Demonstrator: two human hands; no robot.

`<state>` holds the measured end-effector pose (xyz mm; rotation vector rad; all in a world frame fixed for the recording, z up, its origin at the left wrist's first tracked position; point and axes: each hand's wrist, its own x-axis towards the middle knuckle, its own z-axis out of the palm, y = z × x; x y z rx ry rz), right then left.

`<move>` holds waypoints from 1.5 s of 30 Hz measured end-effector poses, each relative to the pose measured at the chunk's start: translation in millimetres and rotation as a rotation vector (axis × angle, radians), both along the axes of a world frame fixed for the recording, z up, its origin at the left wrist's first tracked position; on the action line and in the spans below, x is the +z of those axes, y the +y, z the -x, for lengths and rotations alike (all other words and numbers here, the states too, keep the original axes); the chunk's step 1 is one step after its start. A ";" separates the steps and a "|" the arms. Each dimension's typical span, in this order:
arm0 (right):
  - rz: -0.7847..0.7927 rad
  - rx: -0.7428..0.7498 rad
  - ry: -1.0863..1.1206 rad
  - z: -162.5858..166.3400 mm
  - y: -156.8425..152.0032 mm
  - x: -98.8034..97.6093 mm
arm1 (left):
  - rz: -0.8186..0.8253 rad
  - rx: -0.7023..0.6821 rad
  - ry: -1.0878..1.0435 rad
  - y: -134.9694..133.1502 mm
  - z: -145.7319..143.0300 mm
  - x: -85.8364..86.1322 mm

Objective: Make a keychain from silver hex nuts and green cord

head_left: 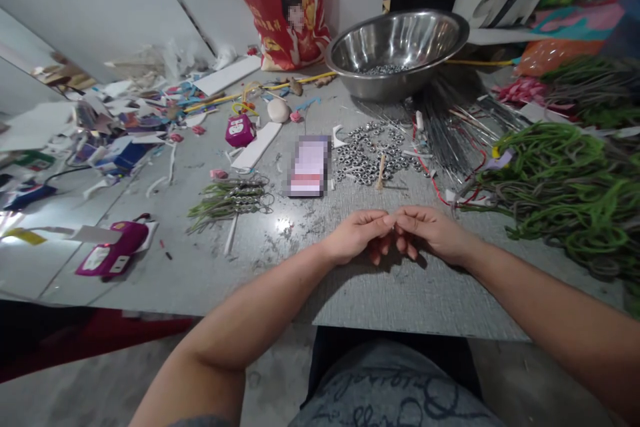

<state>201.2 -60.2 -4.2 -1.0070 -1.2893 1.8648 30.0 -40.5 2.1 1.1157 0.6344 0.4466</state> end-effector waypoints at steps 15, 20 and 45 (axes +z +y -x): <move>0.133 -0.095 0.190 1.7 4.7 0.9 | 0.092 0.025 -0.216 9.8 -1.0 -10.8; 0.136 -0.103 0.220 -0.3 6.0 1.8 | 0.092 0.029 -0.234 13.5 -2.2 -16.3; -0.202 -0.223 -0.217 5.2 1.4 1.4 | -0.147 0.181 -0.070 3.4 -8.4 -14.0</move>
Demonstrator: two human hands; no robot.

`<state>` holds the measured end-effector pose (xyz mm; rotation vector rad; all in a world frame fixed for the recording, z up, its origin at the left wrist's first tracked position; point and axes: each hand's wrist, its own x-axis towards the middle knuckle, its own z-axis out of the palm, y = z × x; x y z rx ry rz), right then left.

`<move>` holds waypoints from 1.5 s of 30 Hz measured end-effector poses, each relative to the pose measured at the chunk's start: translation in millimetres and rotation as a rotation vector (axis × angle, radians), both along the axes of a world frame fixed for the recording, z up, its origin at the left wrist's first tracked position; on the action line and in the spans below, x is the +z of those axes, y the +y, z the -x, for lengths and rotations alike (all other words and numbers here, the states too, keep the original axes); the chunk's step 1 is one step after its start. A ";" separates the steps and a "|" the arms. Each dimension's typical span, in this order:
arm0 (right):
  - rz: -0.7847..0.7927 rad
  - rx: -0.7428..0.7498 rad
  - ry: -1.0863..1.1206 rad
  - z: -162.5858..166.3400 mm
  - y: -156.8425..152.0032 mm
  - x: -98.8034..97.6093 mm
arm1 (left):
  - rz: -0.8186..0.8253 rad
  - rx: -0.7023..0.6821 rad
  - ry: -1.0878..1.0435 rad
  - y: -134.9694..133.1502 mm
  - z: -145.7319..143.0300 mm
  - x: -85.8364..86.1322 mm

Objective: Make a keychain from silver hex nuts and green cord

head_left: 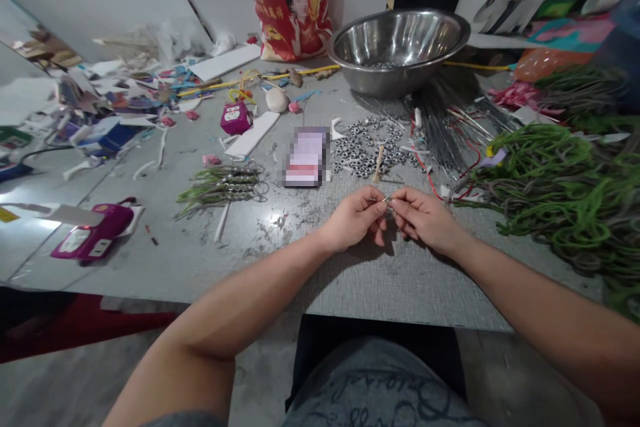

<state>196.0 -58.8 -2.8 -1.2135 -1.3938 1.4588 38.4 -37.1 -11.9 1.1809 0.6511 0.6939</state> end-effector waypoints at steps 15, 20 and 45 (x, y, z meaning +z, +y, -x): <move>-0.081 -0.071 -0.004 -0.7 4.0 -4.9 | -0.094 0.021 0.041 0.4 1.9 3.8; -0.057 -0.117 0.030 -1.0 4.6 -1.9 | -0.241 0.056 0.194 -2.5 1.4 3.0; -0.506 -0.540 -1.360 -109.5 38.9 40.1 | -0.984 0.371 1.020 21.4 18.0 6.7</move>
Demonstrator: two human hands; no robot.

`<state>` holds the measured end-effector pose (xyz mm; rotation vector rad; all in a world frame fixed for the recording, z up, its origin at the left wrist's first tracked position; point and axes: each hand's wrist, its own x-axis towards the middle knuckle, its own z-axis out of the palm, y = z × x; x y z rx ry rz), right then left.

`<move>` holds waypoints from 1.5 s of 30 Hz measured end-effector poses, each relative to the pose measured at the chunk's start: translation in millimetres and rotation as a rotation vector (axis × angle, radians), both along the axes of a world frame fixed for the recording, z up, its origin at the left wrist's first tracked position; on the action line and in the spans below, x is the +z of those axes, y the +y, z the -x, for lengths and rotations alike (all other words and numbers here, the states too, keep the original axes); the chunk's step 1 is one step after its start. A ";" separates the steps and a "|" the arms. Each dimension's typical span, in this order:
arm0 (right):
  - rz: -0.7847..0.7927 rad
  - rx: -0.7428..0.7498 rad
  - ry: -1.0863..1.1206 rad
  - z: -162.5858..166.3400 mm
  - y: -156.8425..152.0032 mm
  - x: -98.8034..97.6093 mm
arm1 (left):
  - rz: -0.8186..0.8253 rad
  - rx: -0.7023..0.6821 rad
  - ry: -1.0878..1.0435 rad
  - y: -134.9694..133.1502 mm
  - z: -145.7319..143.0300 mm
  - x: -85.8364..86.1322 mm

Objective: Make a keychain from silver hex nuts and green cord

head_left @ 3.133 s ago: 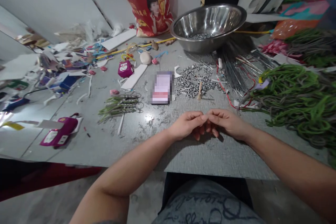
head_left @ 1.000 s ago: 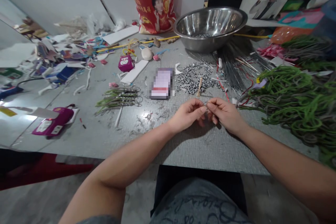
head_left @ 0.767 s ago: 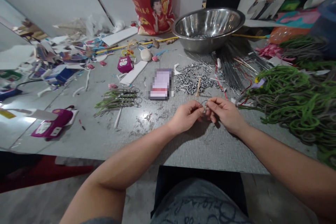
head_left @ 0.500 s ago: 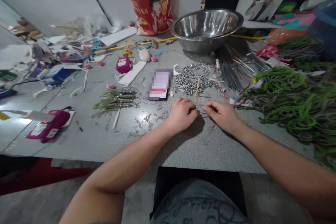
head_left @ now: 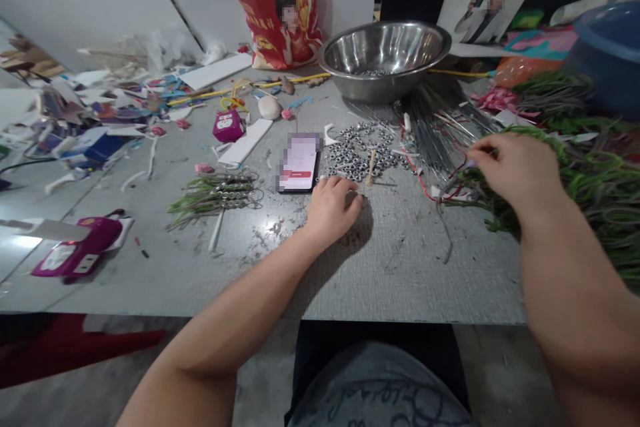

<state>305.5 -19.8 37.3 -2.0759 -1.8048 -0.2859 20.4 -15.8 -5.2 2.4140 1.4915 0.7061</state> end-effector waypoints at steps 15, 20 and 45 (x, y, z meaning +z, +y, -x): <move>0.006 -0.210 -0.095 -4.4 -0.8 -5.3 | -0.036 -0.114 -0.091 -1.7 1.8 0.2; 0.111 -0.374 -0.137 -17.0 -2.2 -5.0 | -0.023 -0.126 -0.094 -1.7 2.1 0.4; -0.299 0.890 0.027 83.0 -24.4 -45.6 | 0.116 -0.403 -0.469 -16.0 -8.1 1.0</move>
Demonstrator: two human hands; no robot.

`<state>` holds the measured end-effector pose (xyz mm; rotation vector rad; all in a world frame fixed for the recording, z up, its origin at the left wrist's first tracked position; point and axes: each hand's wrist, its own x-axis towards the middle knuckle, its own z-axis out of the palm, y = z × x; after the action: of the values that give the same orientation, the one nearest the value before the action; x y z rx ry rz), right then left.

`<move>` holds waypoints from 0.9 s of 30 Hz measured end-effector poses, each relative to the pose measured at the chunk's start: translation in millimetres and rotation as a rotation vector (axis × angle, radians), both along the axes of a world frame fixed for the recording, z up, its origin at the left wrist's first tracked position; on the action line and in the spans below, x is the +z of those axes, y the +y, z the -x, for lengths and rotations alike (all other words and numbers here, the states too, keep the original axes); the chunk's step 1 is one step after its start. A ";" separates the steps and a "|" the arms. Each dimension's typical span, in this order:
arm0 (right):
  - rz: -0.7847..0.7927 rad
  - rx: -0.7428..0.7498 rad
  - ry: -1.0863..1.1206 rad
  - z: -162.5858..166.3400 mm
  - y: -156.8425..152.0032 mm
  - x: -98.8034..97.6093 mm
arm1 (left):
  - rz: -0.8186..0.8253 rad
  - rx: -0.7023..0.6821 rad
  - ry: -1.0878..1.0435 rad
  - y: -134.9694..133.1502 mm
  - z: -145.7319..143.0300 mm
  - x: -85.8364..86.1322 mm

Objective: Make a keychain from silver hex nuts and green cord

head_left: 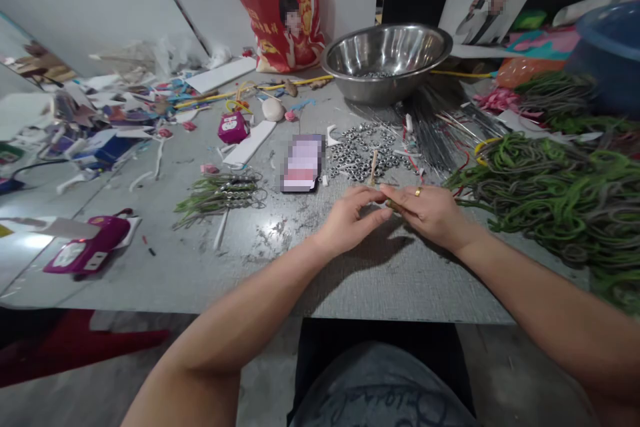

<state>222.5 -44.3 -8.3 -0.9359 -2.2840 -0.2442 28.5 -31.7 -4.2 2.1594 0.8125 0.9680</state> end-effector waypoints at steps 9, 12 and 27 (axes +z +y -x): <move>0.009 -0.108 -0.101 10.4 -7.4 1.0 | 0.126 0.090 -0.059 -1.7 -5.4 -3.2; 0.059 -0.144 -0.110 6.6 -4.9 0.7 | 0.188 0.164 -0.135 0.3 -3.0 -1.0; 0.283 -0.825 0.141 -50.9 26.1 10.4 | 0.846 0.299 -0.974 26.9 25.4 30.9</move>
<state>273.4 -18.2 2.1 -1.9466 -1.7156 -0.1887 3.1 -4.8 26.7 0.7105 0.8127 1.3190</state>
